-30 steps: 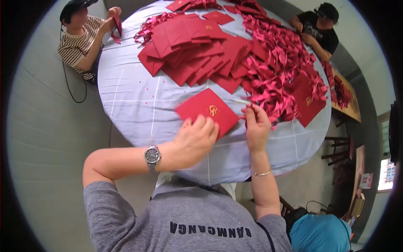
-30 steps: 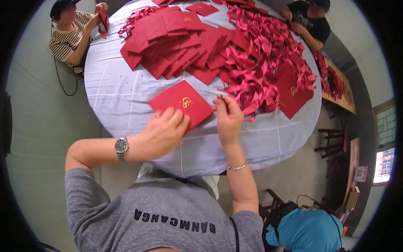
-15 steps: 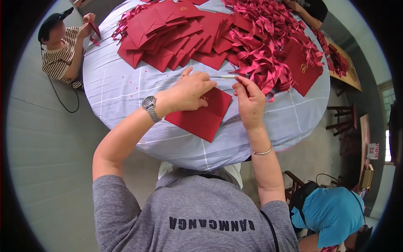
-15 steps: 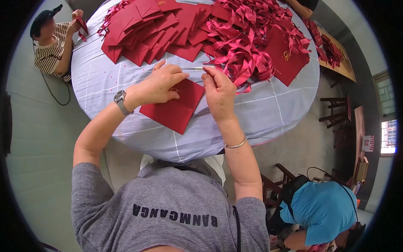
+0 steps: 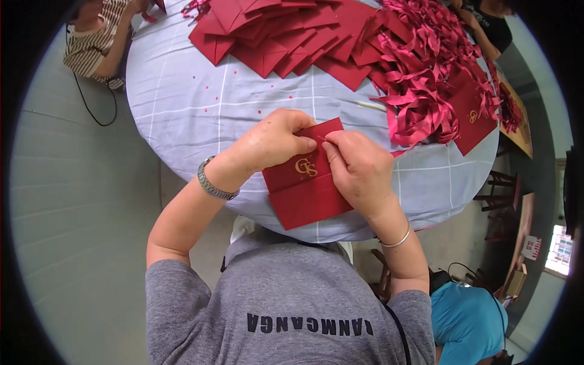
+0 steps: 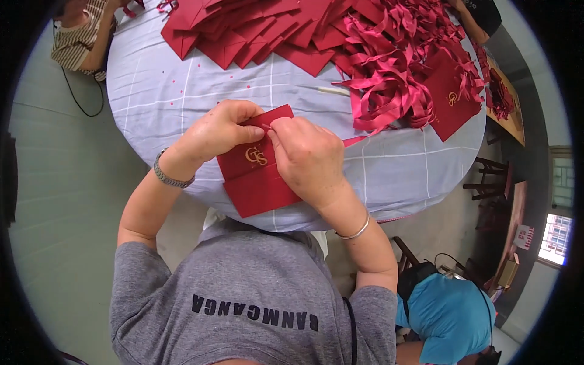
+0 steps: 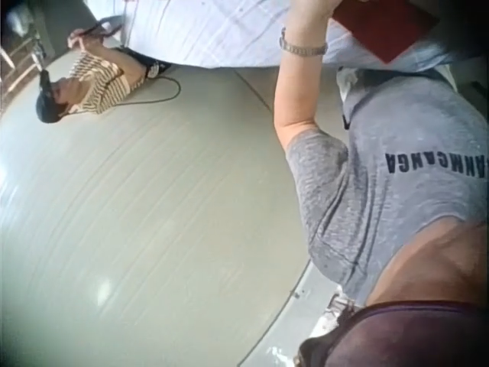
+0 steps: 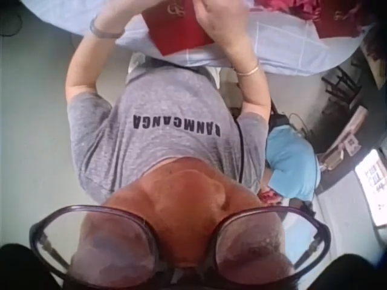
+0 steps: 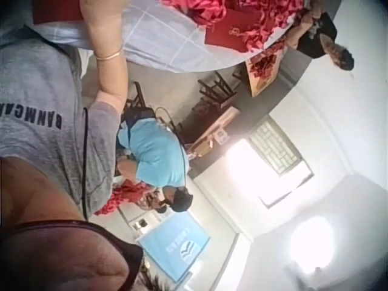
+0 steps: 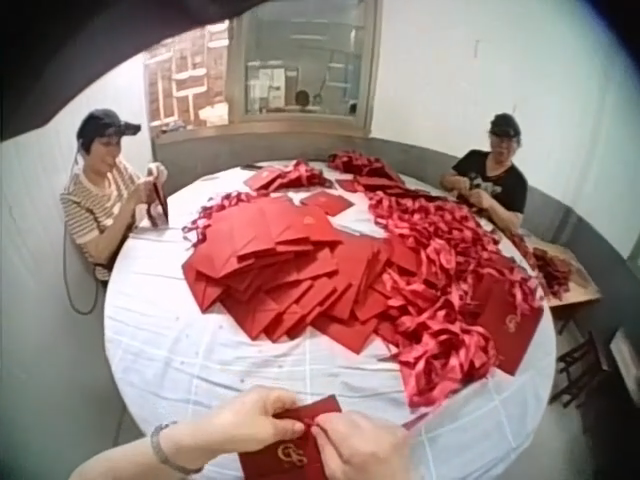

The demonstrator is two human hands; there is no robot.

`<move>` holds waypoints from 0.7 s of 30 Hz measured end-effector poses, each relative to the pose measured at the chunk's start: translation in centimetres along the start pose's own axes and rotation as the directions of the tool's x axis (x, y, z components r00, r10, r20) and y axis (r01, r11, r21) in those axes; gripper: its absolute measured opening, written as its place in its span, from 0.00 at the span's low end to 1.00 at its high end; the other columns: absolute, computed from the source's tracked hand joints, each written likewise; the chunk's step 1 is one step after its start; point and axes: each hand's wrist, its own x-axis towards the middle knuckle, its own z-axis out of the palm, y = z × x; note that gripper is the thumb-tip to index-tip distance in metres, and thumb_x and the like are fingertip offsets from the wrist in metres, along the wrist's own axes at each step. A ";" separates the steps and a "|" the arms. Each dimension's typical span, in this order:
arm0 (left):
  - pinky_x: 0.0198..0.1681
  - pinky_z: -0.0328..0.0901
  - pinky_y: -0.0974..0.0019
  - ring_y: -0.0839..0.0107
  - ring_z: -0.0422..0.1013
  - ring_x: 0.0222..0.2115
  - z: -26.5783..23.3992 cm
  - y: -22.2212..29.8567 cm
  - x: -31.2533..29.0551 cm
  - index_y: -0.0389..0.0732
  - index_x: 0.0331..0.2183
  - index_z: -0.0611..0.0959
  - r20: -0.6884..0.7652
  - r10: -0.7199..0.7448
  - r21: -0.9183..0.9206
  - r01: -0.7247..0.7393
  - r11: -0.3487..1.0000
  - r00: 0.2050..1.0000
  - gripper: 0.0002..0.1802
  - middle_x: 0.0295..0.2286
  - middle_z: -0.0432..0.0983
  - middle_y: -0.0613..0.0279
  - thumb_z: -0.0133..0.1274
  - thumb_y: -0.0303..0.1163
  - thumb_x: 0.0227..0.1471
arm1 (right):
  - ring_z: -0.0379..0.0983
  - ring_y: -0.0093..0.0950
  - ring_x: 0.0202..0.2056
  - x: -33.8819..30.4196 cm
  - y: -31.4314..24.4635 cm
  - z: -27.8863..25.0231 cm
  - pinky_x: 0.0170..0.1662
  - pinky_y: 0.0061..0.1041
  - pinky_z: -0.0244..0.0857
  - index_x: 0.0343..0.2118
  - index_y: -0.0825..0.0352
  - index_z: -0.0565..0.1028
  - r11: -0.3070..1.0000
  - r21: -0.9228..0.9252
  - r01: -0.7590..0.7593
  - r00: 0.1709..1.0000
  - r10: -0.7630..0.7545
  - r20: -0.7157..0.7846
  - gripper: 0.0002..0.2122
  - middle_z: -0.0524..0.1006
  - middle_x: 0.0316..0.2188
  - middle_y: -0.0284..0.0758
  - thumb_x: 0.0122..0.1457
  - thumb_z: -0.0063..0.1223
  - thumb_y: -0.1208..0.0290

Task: The person attaches ribbon handles to gift bags by inserting the ends of ribbon strips into the holes of the bags by hand.

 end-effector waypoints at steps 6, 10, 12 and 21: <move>0.39 0.66 0.75 0.81 0.71 0.31 0.1 -1.2 0.4 0.33 0.39 0.78 0.181 -0.055 -0.479 0.137 0.867 0.982 0.09 0.32 0.77 0.66 0.50 0.24 0.54 | 0.74 0.35 0.25 -0.3 0.7 0.8 0.28 0.29 0.67 0.31 0.66 0.76 0.993 -0.078 0.094 0.994 -0.097 -0.041 0.06 0.76 0.25 0.36 0.49 0.60 0.77; 0.39 0.67 0.75 0.81 0.71 0.32 0.2 -2.0 0.5 0.33 0.39 0.78 0.158 -0.036 -0.481 0.109 0.870 0.987 0.10 0.32 0.76 0.67 0.49 0.24 0.55 | 0.73 0.34 0.23 -0.5 0.8 1.2 0.26 0.29 0.66 0.30 0.67 0.75 0.992 -0.054 0.115 0.990 -0.119 -0.080 0.07 0.75 0.23 0.37 0.48 0.60 0.79; 0.39 0.66 0.76 0.82 0.71 0.32 0.3 -2.5 0.5 0.33 0.39 0.78 0.165 -0.003 -0.515 0.088 0.853 0.986 0.10 0.32 0.76 0.67 0.49 0.25 0.55 | 0.73 0.34 0.23 -0.4 0.5 0.9 0.26 0.28 0.66 0.30 0.68 0.75 0.993 -0.061 0.104 0.992 -0.108 -0.062 0.07 0.75 0.23 0.37 0.48 0.59 0.80; 0.39 0.66 0.75 0.82 0.70 0.33 0.1 -2.9 0.3 0.33 0.39 0.77 0.250 0.086 -0.510 0.055 0.859 0.964 0.11 0.33 0.76 0.67 0.52 0.26 0.53 | 0.71 0.33 0.21 -0.5 0.0 0.6 0.23 0.27 0.64 0.29 0.68 0.75 0.993 -0.079 0.089 0.996 -0.090 -0.007 0.07 0.74 0.22 0.37 0.46 0.59 0.82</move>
